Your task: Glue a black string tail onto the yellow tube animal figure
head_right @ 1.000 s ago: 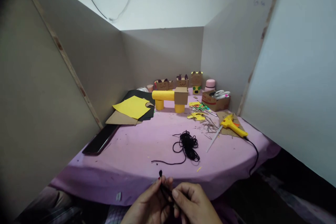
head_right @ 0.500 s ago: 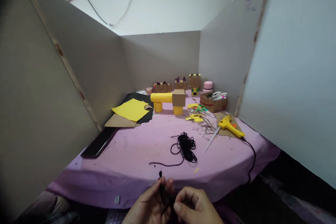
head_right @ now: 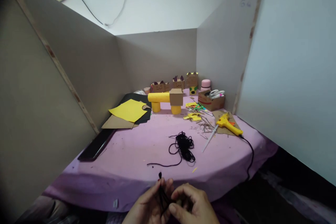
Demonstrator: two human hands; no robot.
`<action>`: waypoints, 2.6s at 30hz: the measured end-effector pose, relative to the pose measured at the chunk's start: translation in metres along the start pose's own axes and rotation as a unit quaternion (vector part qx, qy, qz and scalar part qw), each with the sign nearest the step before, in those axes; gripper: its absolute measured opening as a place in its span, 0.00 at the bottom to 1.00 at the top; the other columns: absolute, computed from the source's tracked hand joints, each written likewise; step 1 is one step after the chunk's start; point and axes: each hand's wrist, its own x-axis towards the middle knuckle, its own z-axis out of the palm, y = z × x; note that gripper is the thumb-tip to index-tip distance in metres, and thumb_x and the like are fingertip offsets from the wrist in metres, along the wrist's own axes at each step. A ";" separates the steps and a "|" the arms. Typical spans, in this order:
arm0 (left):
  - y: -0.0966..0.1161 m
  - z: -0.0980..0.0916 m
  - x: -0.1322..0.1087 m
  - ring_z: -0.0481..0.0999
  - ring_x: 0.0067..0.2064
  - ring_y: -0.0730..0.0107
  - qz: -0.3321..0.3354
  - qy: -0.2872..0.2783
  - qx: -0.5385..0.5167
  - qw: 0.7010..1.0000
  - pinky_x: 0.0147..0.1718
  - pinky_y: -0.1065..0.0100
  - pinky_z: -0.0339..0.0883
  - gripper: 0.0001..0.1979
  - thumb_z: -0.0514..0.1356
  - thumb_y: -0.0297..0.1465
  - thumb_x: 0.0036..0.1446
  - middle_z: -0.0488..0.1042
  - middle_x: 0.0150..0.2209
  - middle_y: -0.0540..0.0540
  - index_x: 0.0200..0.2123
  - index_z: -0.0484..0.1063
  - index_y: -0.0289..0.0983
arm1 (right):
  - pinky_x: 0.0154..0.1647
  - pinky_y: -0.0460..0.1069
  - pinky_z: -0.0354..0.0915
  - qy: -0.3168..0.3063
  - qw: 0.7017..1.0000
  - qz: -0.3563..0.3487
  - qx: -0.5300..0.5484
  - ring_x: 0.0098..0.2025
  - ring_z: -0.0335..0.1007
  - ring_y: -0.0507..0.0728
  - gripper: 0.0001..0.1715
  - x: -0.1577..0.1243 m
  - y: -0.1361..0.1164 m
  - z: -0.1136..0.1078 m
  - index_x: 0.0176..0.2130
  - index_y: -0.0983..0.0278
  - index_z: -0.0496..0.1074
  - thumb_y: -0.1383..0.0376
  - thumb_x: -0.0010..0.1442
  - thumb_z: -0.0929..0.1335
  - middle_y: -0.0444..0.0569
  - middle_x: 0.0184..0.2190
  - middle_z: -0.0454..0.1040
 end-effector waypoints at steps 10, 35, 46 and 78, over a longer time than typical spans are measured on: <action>-0.003 -0.011 0.010 0.78 0.32 0.73 0.032 -0.005 0.023 0.999 0.28 0.73 0.63 0.04 0.67 0.28 0.45 0.82 0.30 0.47 0.27 0.77 0.34 | 0.27 0.46 0.56 0.005 0.999 -0.016 -0.042 0.25 0.55 0.52 0.20 -0.002 -0.003 -0.003 0.26 0.61 0.60 0.49 0.57 0.60 0.41 0.22 0.59; -0.008 -0.017 0.020 0.70 0.23 0.75 0.169 -0.016 0.192 0.967 0.27 0.71 0.57 0.16 0.72 0.39 0.31 0.76 0.21 0.48 0.23 0.78 0.34 | 0.33 0.48 0.63 0.018 0.994 -0.046 -0.094 0.29 0.67 0.57 0.15 -0.003 0.001 -0.005 0.28 0.64 0.73 0.56 0.56 0.64 0.49 0.25 0.73; -0.007 -0.018 0.020 0.63 0.19 0.81 0.171 -0.021 0.248 0.953 0.23 0.76 0.50 0.17 0.71 0.41 0.31 0.69 0.15 0.52 0.24 0.79 0.34 | 0.26 0.45 0.55 0.052 0.998 0.003 -0.022 0.24 0.53 0.51 0.21 -0.005 -0.005 -0.008 0.29 0.63 0.64 0.48 0.58 0.61 0.40 0.21 0.58; -0.001 -0.004 -0.006 0.66 0.26 0.71 0.245 -0.153 0.618 0.731 0.28 0.71 0.56 0.14 0.58 0.36 0.51 0.69 0.21 0.49 0.21 0.76 0.33 | 0.32 0.47 0.57 -0.109 0.975 -0.154 -0.118 0.31 0.60 0.53 0.08 0.015 -0.041 -0.020 0.30 0.63 0.62 0.63 0.60 0.61 0.45 0.29 0.64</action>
